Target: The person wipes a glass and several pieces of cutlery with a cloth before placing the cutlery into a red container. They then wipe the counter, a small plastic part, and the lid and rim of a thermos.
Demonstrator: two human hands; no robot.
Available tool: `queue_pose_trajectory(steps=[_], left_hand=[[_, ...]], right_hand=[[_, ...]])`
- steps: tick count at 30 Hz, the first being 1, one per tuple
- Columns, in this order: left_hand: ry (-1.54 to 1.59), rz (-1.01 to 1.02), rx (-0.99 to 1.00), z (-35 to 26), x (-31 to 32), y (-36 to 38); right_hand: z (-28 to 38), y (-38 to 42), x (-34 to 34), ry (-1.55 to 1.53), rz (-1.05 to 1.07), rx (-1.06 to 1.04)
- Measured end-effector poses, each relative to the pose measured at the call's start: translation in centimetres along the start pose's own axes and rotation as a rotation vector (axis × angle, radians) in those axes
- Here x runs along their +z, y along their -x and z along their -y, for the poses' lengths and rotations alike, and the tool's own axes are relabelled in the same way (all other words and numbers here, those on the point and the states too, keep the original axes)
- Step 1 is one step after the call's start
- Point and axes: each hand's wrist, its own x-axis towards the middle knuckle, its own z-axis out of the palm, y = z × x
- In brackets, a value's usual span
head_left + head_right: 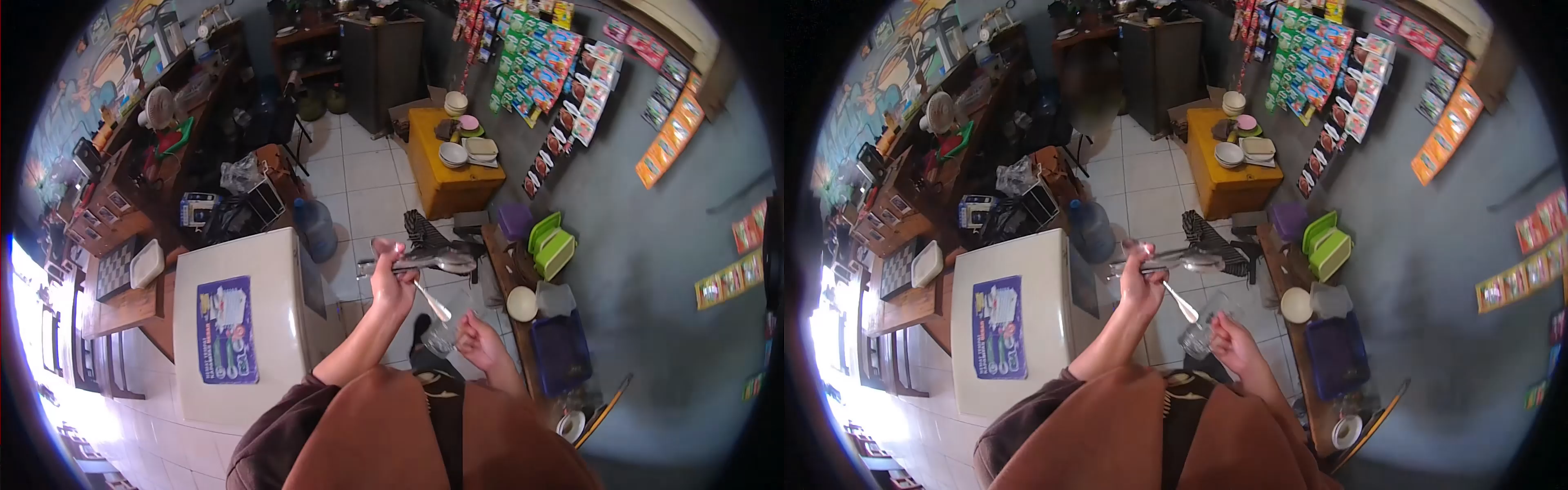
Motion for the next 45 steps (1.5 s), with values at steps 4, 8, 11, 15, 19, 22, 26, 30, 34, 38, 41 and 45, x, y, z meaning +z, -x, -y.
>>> queue_pose_trajectory(steps=[4, 8, 11, 15, 19, 22, 26, 30, 34, 38, 41, 45], left_hand=[[-0.028, 0.094, 0.265, -0.4, 5.1, -6.1], [-0.057, -0.063, 0.299, -1.7, 7.6, -12.8], [-0.030, -0.094, 0.347, -2.8, 9.1, -17.2], [-0.117, -0.010, 0.525, -5.0, 9.0, -25.0], [-0.315, -0.038, 0.617, -7.8, 9.8, -31.7], [-0.642, 0.067, 0.672, -11.5, 9.4, -37.8], [-0.858, 0.212, 0.510, -17.2, 9.2, -45.2], [-0.656, 0.079, -0.025, -22.3, 5.9, -55.3], [-0.141, -0.037, -0.144, -28.0, 1.0, -64.1], [0.042, -0.216, 0.089, -33.0, 8.4, -68.4], [-0.457, -0.115, 0.190, -35.6, 12.6, -73.2], [-1.124, -0.134, 0.492, -37.3, 14.9, -80.0]], right_hand=[[6.6, -10.2, 6.1, 0.221, 0.055, -0.188], [13.2, -20.0, 7.4, 0.326, 0.316, -0.332], [15.9, -26.8, 10.9, 0.273, 0.195, -0.312], [19.0, -35.8, 13.5, 0.182, 0.121, -0.041], [21.0, -44.0, 15.6, 0.132, 0.188, 0.077], [22.9, -50.6, 18.7, 0.201, -0.003, -0.063], [27.1, -59.2, 20.3, 0.248, -0.053, -0.117], [31.0, -67.5, 22.4, 0.334, -0.043, -0.250], [33.2, -73.7, 24.3, 0.470, -0.099, -0.294], [33.6, -82.2, 24.2, 0.673, -0.086, -0.273], [34.0, -88.4, 27.0, 0.737, -0.056, -0.189], [33.9, -97.7, 28.8, 0.954, 0.033, -0.355]])
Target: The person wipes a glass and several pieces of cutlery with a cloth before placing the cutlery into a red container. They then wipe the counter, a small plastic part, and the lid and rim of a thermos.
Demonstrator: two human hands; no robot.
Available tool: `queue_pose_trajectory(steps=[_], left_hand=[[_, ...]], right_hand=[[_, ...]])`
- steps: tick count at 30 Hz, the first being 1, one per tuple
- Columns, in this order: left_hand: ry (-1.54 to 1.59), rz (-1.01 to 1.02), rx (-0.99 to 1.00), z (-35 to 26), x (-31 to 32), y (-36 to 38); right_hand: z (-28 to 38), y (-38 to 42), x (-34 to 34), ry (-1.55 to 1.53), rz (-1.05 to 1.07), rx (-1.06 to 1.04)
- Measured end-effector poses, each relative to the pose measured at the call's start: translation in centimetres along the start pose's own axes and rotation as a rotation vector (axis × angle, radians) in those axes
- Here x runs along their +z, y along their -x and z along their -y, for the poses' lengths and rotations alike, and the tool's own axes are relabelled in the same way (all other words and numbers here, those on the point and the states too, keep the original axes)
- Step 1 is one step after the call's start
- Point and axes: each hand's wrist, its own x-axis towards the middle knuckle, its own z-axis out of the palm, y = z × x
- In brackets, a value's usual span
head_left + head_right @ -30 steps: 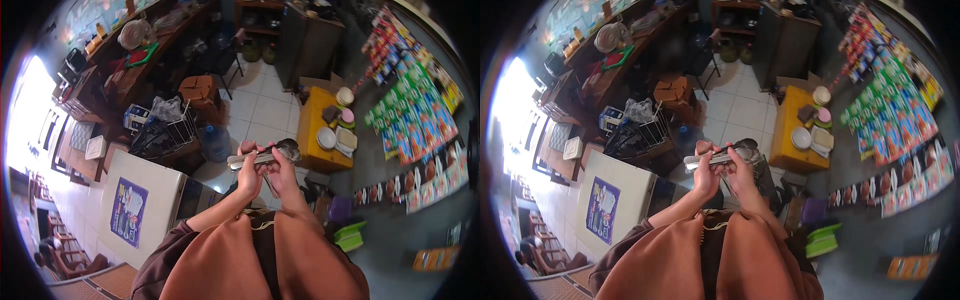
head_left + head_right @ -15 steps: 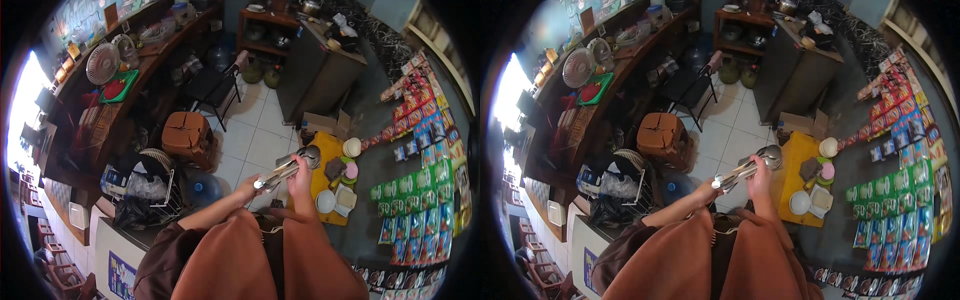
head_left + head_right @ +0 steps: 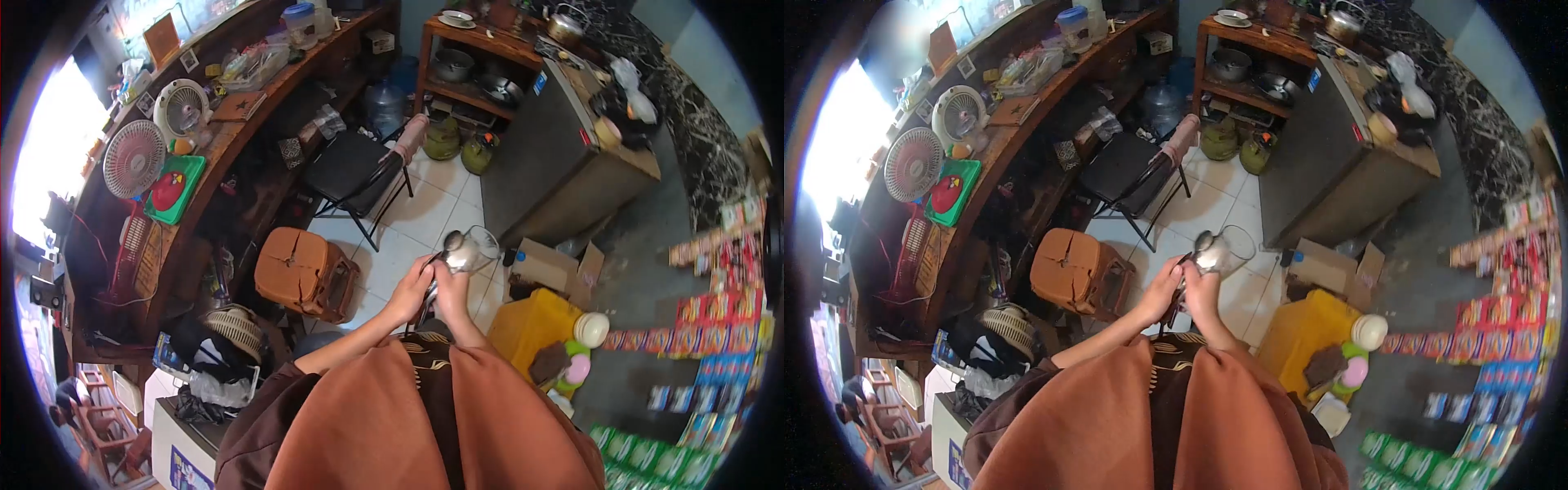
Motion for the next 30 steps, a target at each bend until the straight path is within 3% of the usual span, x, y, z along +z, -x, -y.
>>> queue_pose_trajectory(steps=[1, 4, 8, 9, 10, 11, 12, 13, 14, 16, 20, 23, 24, 25, 26, 30], left_hand=[[-0.037, -0.042, 0.001, -0.4, 0.5, -1.1], [-0.140, -0.102, 0.023, -1.2, -1.0, -6.5], [-0.130, -0.139, 0.015, -1.1, -4.5, -10.9], [-0.095, -0.213, 0.144, -0.4, -5.3, -11.9], [-0.090, -0.246, 0.143, -0.6, -6.5, -13.2], [0.089, -0.189, 0.050, -0.9, -8.0, -14.3], [0.267, -0.124, -0.051, -0.8, -9.2, -15.1], [0.183, -0.230, -0.101, -0.5, -10.2, -15.9], [0.317, -0.320, -0.236, -0.6, -11.1, -16.4], [0.685, -0.390, -0.210, -0.9, -13.2, -18.5], [1.057, -0.454, -0.239, 1.5, -17.7, -20.7], [1.029, -0.521, -0.191, 1.0, -19.2, -21.6], [1.014, -0.525, -0.138, 0.9, -19.4, -21.7], [1.071, -0.573, -0.144, 0.0, -19.6, -21.8], [1.144, -0.487, -0.129, 0.2, -19.9, -21.9], [0.856, -0.427, -0.020, -0.7, -20.2, -22.2]], right_hand=[[0.5, -1.7, 0.2, 0.135, 0.024, 0.018], [0.2, -7.2, 1.6, 0.086, 0.181, -0.178], [-0.7, -13.0, 4.4, 0.146, 0.335, -0.081], [-0.8, -14.1, 4.9, 0.121, 0.392, -0.078], [0.3, -15.3, 6.0, 0.095, 0.448, -0.082], [2.0, -16.7, 6.1, 0.010, 0.596, 0.209], [2.0, -18.0, 7.0, 0.012, 0.616, 0.223], [1.8, -18.8, 8.1, -0.061, 0.613, 0.270], [1.7, -19.7, 9.4, -0.142, 0.599, 0.300], [1.8, -22.2, 11.4, -0.130, 0.610, 0.324], [2.5, -26.1, 14.3, -0.103, 0.718, 0.331], [3.2, -29.3, 16.6, -0.130, 0.915, 0.502], [3.6, -30.0, 17.3, -0.123, 0.910, 0.510], [4.4, -30.4, 18.0, -0.192, 0.904, 0.637], [4.9, -30.9, 18.5, -0.264, 0.890, 0.760], [4.3, -32.5, 19.8, -0.163, 0.988, 0.837]])
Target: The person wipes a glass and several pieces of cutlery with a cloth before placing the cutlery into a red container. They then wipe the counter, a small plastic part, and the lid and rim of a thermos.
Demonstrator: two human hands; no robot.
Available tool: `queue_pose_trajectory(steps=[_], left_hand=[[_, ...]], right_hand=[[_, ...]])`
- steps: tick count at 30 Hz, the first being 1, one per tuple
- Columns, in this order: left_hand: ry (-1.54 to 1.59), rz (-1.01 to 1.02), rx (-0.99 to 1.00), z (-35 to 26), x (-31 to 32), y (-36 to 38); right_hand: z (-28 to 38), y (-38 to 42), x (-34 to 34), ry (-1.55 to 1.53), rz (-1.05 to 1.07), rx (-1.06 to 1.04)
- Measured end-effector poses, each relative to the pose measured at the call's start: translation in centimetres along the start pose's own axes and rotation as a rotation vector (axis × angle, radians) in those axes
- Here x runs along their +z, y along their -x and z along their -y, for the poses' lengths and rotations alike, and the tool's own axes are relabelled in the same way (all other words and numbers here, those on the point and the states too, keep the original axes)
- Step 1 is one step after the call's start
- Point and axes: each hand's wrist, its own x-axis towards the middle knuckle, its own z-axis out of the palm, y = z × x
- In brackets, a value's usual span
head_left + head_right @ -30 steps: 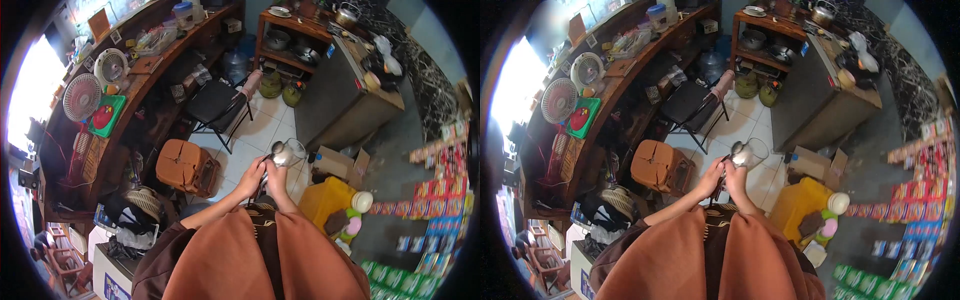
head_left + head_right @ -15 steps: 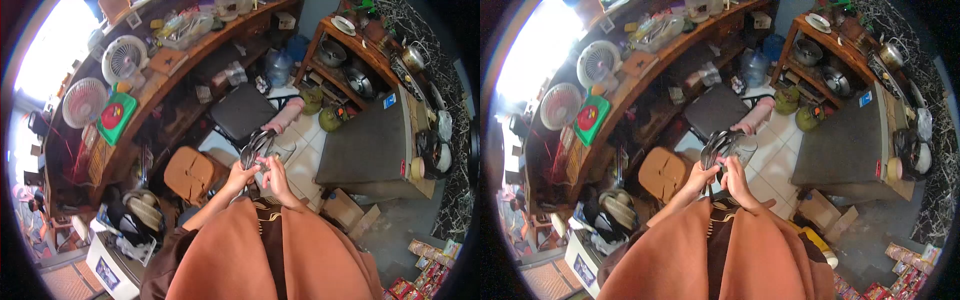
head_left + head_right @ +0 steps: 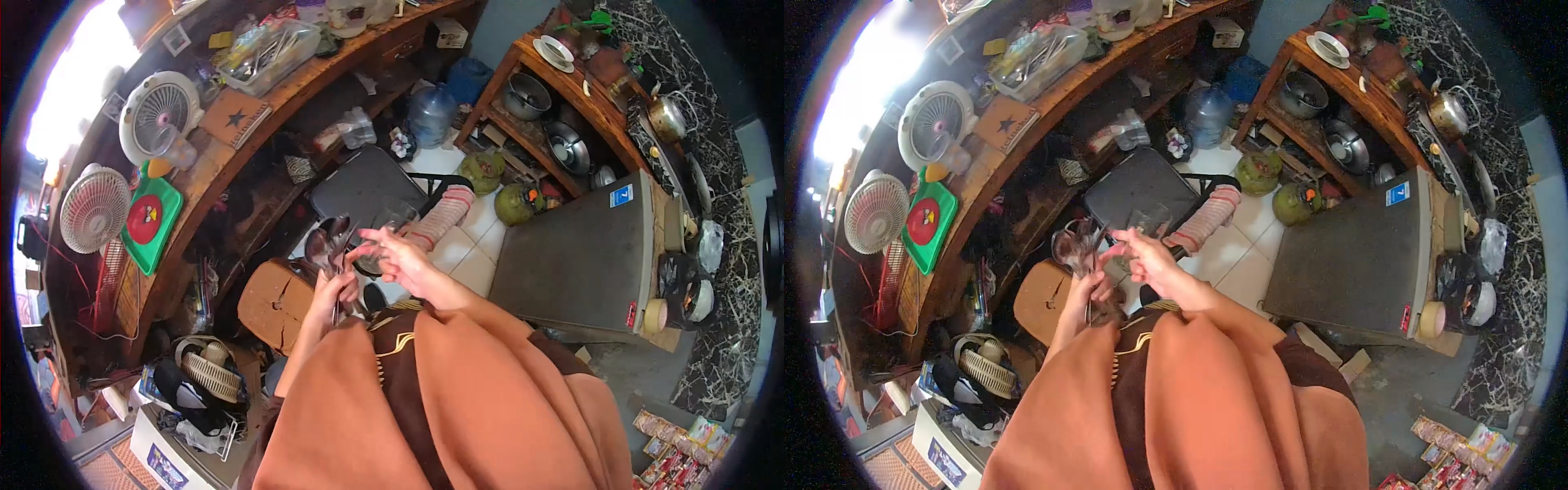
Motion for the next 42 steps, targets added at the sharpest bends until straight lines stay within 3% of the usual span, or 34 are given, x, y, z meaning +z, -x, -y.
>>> queue_pose_trajectory(steps=[2, 6, 7, 10, 12, 14, 16, 19, 20, 22, 23, 26, 30, 32, 34, 36, 40, 41, 42], left_hand=[[-0.230, -0.085, -0.012, 0.3, -0.2, -0.3], [-0.307, -0.090, -0.100, -0.2, 1.0, -1.2], [-0.291, 0.024, -0.142, -0.5, 0.7, -1.6], [-0.323, 0.093, -0.255, -1.0, 1.4, -2.9], [-0.264, 0.105, -0.306, -0.6, 2.5, -3.4], [0.167, 0.165, -0.360, 0.5, 3.0, -3.9], [0.200, 0.211, -0.365, 0.4, 3.4, -4.9], [-0.359, 0.062, -0.218, -0.9, 6.4, -6.3], [-0.362, 0.067, -0.217, -1.1, 6.6, -6.8], [-0.747, 0.132, -0.109, -1.4, 6.8, -7.6], [-0.782, 0.132, -0.011, -1.2, 7.3, -7.9], [-0.628, 0.023, -0.018, -1.0, 7.7, -9.0], [-0.512, -0.024, -0.120, -0.2, 7.6, -9.6], [-0.441, -0.045, -0.198, -0.4, 7.8, -9.3], [-0.433, -0.042, -0.260, -0.5, 7.7, -9.1], [-0.403, -0.049, -0.241, 0.1, 7.7, -9.0], [-0.361, -0.158, -0.154, 0.7, 8.0, -8.5], [-0.358, -0.194, -0.118, 0.7, 8.1, -8.4], [-0.354, -0.230, -0.084, 0.7, 8.0, -8.3]], right_hand=[[-0.7, -1.3, -0.8, -0.044, 0.023, 0.035], [1.1, -2.1, -1.8, -0.147, 0.032, 0.047], [1.9, -2.1, -2.3, -0.239, 0.056, 0.083], [3.4, -1.5, -4.3, -0.172, 0.172, 0.205], [3.8, -1.5, -5.1, -0.203, 0.149, 0.239], [3.5, -2.0, -6.3, -0.342, 0.233, 0.189], [4.0, -2.1, -7.0, -0.344, 0.232, 0.203], [5.4, -1.6, -8.0, -0.346, 0.194, 0.212], [6.0, -1.3, -8.1, -0.342, 0.161, 0.216], [6.7, -0.6, -7.8, -0.339, 0.159, 0.210], [6.7, -0.5, -7.8, -0.353, 0.198, 0.157], [6.3, -0.6, -8.4, -0.429, 0.220, 0.110], [6.2, -0.8, -8.0, -0.275, 0.080, 0.045], [6.5, -0.5, -8.0, 0.028, -0.009, 0.003], [6.5, -0.7, -8.5, 0.094, -0.008, -0.020], [7.3, -0.9, -8.9, 0.368, 0.083, -0.050], [8.8, -1.0, -8.8, 0.577, 0.199, -0.040], [7.5, -2.0, -10.1, 0.522, 0.315, -0.167], [8.2, -1.2, -10.0, 0.519, 0.314, -0.166]])
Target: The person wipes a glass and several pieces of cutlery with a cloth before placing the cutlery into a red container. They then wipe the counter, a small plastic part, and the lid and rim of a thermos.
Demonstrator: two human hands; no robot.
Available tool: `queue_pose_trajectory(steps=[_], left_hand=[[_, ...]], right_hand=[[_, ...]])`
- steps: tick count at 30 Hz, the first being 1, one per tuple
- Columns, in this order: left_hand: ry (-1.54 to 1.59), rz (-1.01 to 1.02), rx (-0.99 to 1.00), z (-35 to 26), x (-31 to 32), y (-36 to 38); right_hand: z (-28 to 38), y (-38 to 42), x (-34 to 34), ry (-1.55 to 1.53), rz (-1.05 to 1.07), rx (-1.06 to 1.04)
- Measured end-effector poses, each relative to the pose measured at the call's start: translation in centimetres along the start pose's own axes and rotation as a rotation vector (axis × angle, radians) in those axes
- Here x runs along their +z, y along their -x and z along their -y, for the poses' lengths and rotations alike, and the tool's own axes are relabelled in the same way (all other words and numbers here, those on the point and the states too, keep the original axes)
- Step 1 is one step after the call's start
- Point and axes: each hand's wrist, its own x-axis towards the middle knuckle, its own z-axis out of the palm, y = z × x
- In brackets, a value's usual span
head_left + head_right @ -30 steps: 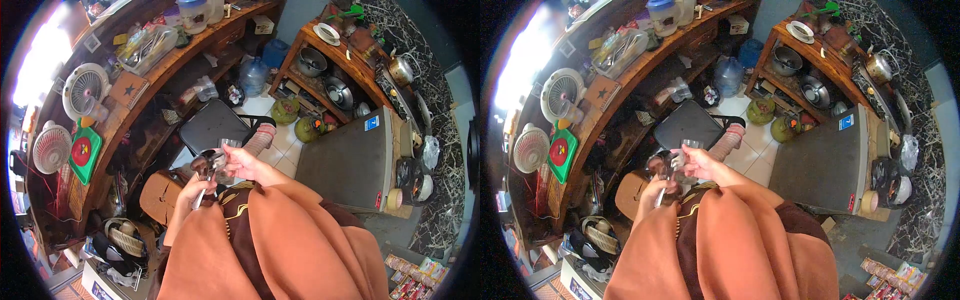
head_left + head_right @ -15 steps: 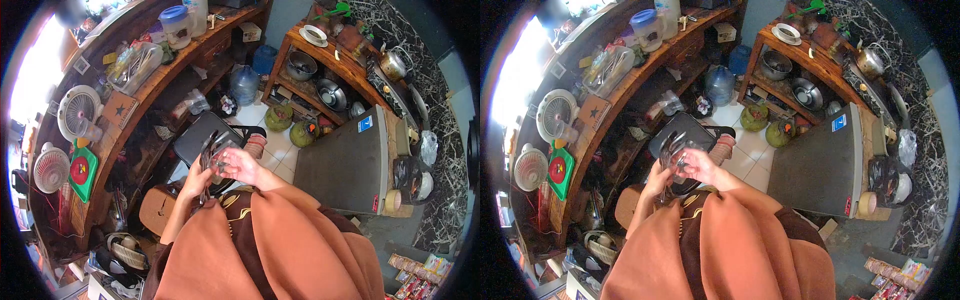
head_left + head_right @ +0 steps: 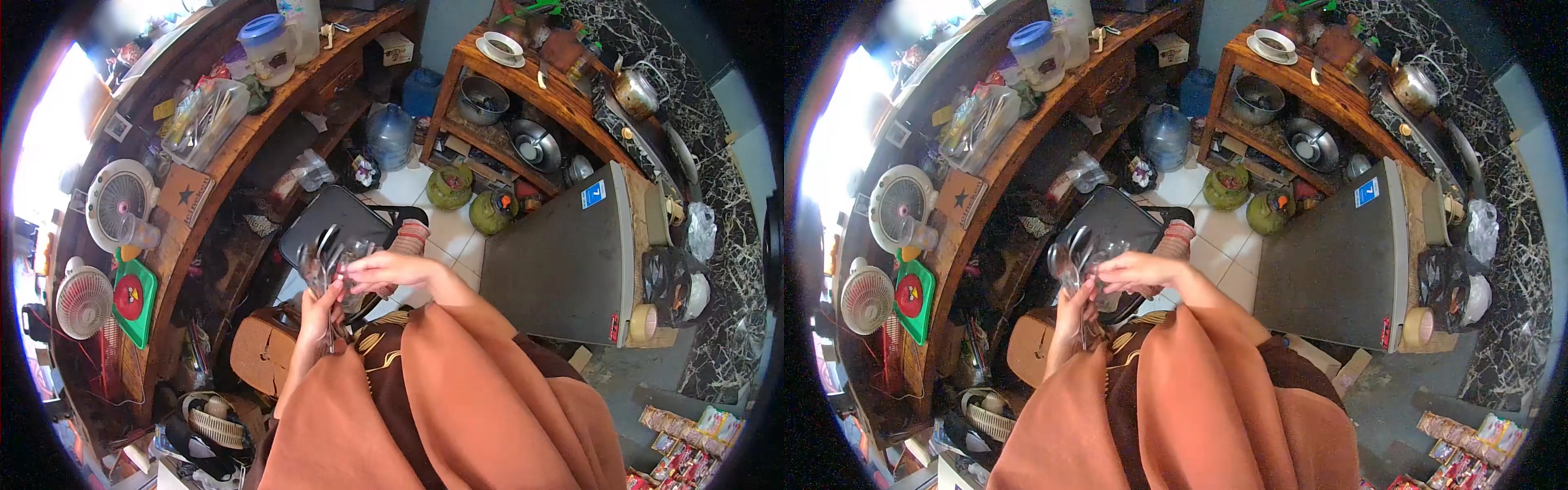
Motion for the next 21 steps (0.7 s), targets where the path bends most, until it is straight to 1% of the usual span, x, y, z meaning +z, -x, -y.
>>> queue_pose_trajectory(steps=[2, 4, 6, 8, 9, 10, 11, 12, 14, 15, 17, 18, 20, 21], left_hand=[[0.071, -0.060, -0.037, -0.5, -0.7, 0.2], [0.130, -0.060, -0.016, -0.4, -2.3, 0.1], [0.134, -0.058, -0.005, -0.5, -3.1, 0.4], [0.121, -0.069, -0.033, -0.8, -3.3, 0.6], [0.163, -0.070, -0.044, -0.8, -3.2, 0.7], [0.165, -0.073, -0.042, -0.6, -3.2, 0.7], [0.209, -0.047, -0.055, -0.5, -3.2, 0.7], [0.252, -0.020, -0.070, -0.3, -3.2, 0.7], [0.275, -0.013, -0.088, -0.2, -2.7, 0.7], [0.279, -0.014, -0.104, -0.1, -2.4, 0.7], [0.285, 0.007, -0.142, 0.1, -2.1, 0.5], [0.263, 0.012, -0.149, 0.0, -1.7, 0.4], [0.238, 0.064, -0.164, 0.2, -1.2, -0.2], [0.227, 0.086, -0.172, 0.2, -0.9, -0.6]], right_hand=[[2.8, 2.4, -1.1, -0.010, 0.089, 0.047], [3.1, 2.6, -4.4, 0.005, -0.089, 0.217], [-3.7, -0.4, -8.7, 0.695, -0.506, 0.292], [-9.4, -0.2, -6.7, 1.740, -1.021, 0.055], [-12.7, -0.1, -7.1, 1.743, -1.022, 0.051], [-16.1, 0.0, -7.8, 1.796, -0.863, -0.079], [-17.8, -0.1, -8.1, 1.837, -0.700, -0.207], [-17.9, -0.3, -7.9, 1.834, -0.700, -0.204], [-17.8, -0.8, -7.6, 1.387, -0.647, 0.196], [-17.4, -0.6, -7.6, 1.388, -0.651, 0.203], [-16.8, -0.3, -7.4, 0.800, -0.962, 0.077], [-16.8, -0.2, -8.0, 0.800, -0.967, 0.077], [-17.2, 0.4, -10.0, 0.396, -1.133, 0.253], [-16.2, 1.5, -10.0, 0.033, -0.899, 0.109]])
